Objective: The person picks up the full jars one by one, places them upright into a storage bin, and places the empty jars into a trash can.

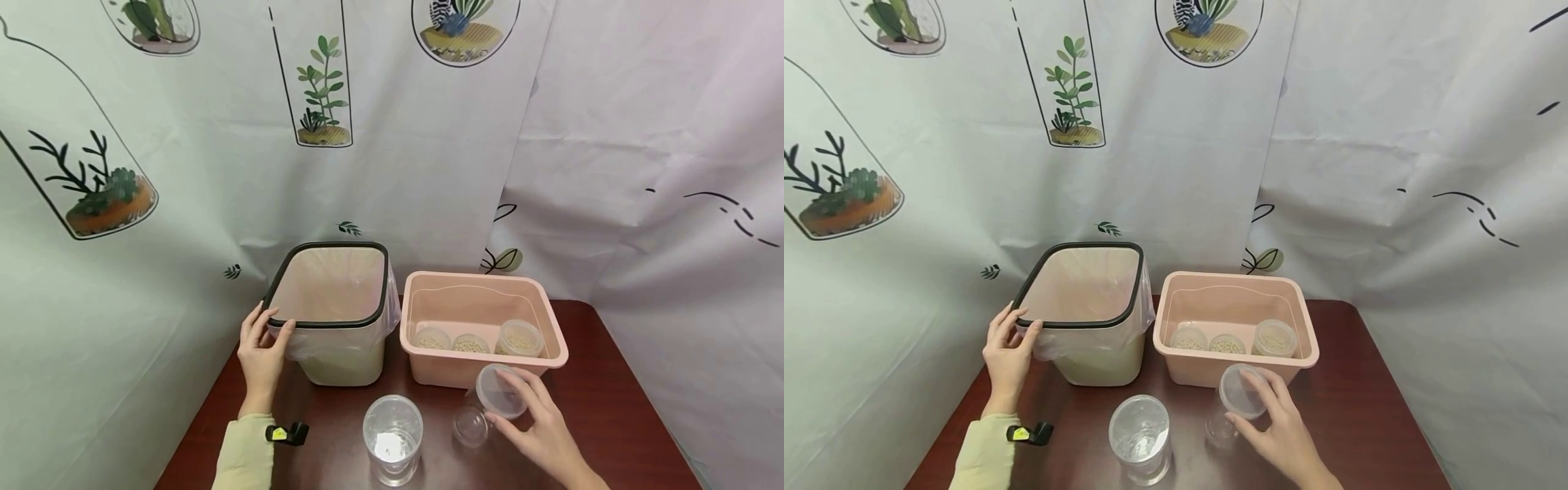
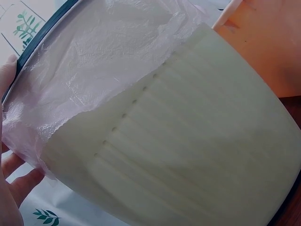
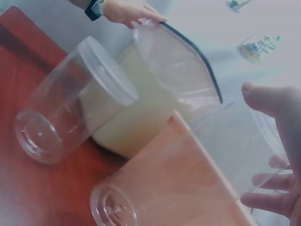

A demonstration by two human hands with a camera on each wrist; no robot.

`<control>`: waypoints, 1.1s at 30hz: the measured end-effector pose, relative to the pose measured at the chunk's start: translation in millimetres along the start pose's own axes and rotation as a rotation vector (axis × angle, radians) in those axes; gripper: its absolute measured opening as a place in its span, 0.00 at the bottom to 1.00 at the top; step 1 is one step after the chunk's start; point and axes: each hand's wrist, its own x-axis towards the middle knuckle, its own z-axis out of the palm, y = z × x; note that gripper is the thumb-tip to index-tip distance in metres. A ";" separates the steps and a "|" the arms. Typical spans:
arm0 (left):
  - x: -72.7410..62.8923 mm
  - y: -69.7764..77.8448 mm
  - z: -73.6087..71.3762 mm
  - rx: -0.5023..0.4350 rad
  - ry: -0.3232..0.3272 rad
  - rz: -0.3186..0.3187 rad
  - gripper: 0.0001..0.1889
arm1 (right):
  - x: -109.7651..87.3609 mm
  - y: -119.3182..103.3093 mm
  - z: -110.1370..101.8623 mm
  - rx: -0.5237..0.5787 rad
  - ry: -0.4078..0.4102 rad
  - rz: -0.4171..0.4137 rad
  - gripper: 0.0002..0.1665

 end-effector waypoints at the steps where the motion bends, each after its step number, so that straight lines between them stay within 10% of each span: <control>1: 0.1 -1.0 0.1 -0.003 0.000 -0.001 0.18 | 3.7 -0.1 -0.9 0.002 0.003 -0.009 0.37; 9: 0.8 -30.8 1.4 -0.040 0.025 -0.016 0.19 | 35.3 -3.6 -14.3 -0.004 0.032 -0.038 0.36; 16: 0.8 -1.9 0.3 -0.019 0.021 0.001 0.17 | 75.7 -30.4 -25.0 0.038 0.084 -0.103 0.35; 33: 2.0 -1.0 -1.5 -0.023 0.003 0.006 0.16 | 145.7 -57.7 -11.1 0.066 0.183 -0.279 0.36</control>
